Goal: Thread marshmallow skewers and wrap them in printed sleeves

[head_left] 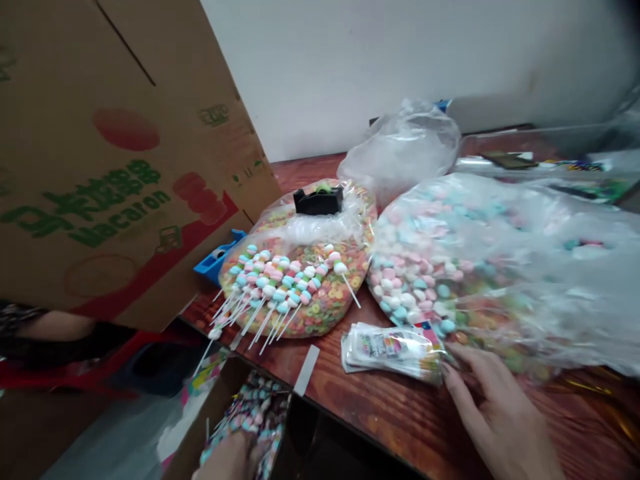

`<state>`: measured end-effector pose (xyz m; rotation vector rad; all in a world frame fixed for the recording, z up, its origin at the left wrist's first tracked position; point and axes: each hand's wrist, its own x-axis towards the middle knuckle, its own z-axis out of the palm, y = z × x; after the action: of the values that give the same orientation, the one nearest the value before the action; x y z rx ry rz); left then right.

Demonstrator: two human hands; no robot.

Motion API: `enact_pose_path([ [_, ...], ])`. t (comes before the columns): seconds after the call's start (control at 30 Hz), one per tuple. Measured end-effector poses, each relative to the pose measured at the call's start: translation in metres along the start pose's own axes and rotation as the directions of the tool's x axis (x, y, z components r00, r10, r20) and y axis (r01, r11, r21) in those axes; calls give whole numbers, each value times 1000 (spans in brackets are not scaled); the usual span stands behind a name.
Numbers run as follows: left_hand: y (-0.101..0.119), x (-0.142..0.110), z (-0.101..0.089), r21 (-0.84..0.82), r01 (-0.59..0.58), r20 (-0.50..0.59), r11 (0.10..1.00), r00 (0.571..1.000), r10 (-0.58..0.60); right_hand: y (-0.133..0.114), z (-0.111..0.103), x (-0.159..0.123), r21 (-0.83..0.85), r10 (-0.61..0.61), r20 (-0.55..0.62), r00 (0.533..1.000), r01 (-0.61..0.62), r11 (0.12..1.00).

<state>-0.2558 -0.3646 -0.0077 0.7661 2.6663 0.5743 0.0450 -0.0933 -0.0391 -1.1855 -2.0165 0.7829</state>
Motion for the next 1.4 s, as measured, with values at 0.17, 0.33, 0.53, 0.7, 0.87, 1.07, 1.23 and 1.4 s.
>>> enact_pose_path([
  [0.17,128,15,31,-316,-469,436,825,700,565,0,22,27,-57,141,5,990,-140,988],
  [0.33,203,18,63,-492,-623,314,608,524,791,-14,36,47,-188,78,-21,997,-81,979],
  [0.53,221,26,94,-353,-772,157,529,508,847,-23,32,47,-311,-127,-25,992,113,944],
  [0.7,220,28,100,-275,-804,126,527,513,849,-30,26,46,-362,-347,-173,922,268,893],
  [0.87,222,14,104,-408,-694,118,594,604,788,-44,19,45,-13,-93,-270,958,93,996],
  [1.07,251,-14,123,-871,452,452,190,590,669,-55,-7,33,401,255,-175,951,-168,901],
  [1.23,276,-15,124,-780,597,447,-185,740,504,-55,-23,26,566,295,-104,950,-187,803],
  [1.4,279,-14,118,-882,465,416,-76,844,337,-53,-25,21,630,304,53,951,-268,729],
])
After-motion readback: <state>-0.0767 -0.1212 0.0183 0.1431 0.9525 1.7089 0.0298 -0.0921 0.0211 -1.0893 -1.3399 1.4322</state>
